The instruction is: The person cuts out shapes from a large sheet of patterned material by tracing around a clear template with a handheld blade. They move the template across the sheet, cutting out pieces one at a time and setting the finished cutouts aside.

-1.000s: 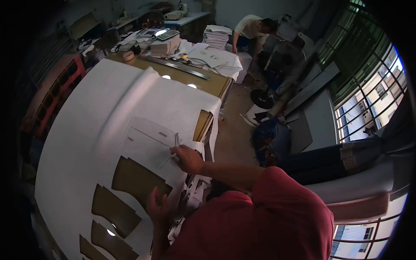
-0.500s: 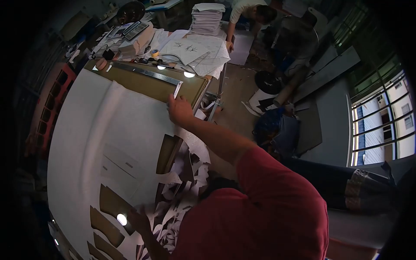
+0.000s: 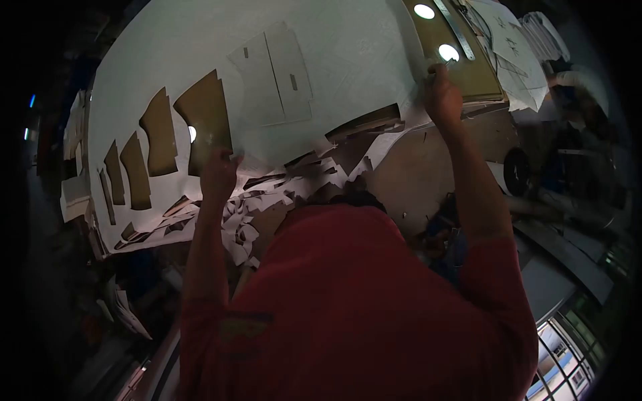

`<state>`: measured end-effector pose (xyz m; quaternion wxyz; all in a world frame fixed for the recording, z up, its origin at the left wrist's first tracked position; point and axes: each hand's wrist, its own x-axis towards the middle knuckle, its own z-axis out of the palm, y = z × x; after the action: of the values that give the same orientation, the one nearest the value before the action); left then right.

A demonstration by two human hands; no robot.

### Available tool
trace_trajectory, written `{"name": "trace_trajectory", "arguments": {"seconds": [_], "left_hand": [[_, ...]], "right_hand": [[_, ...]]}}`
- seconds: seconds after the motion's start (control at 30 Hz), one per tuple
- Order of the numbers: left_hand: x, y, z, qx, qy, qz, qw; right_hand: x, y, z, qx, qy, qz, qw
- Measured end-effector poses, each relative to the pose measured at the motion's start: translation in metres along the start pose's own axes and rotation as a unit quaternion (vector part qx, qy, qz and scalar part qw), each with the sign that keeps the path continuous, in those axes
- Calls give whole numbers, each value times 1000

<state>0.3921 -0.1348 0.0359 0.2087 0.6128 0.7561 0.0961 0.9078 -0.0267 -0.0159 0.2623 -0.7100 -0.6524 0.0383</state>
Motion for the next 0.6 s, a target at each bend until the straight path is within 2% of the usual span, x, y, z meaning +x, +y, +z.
{"name": "trace_trajectory", "arguments": {"seconds": [0.13,0.2,0.43,0.5,0.53,0.57,0.6], "left_hand": [[-4,-2,-7,2,-15,0,1000],[-2,2,-12,6,-24,8,1000],[-7,18,-30,36,-52,27,998],[-5,14,-33,46,-59,23,997],[-3,4,-28,25,6,53,998],[2,-2,-24,6,74,83,994],[10,-7,-20,10,82,83,993]], "right_hand": [[-16,-2,-15,-6,-20,2,1000],[-15,-4,-19,31,32,-52,998],[-13,6,-24,17,16,-44,999],[-10,3,-30,-51,-5,-35,998],[-9,6,-31,-47,-3,-39,998],[-7,9,-32,-83,39,-28,995],[-6,10,-30,-117,82,-14,990]]}}
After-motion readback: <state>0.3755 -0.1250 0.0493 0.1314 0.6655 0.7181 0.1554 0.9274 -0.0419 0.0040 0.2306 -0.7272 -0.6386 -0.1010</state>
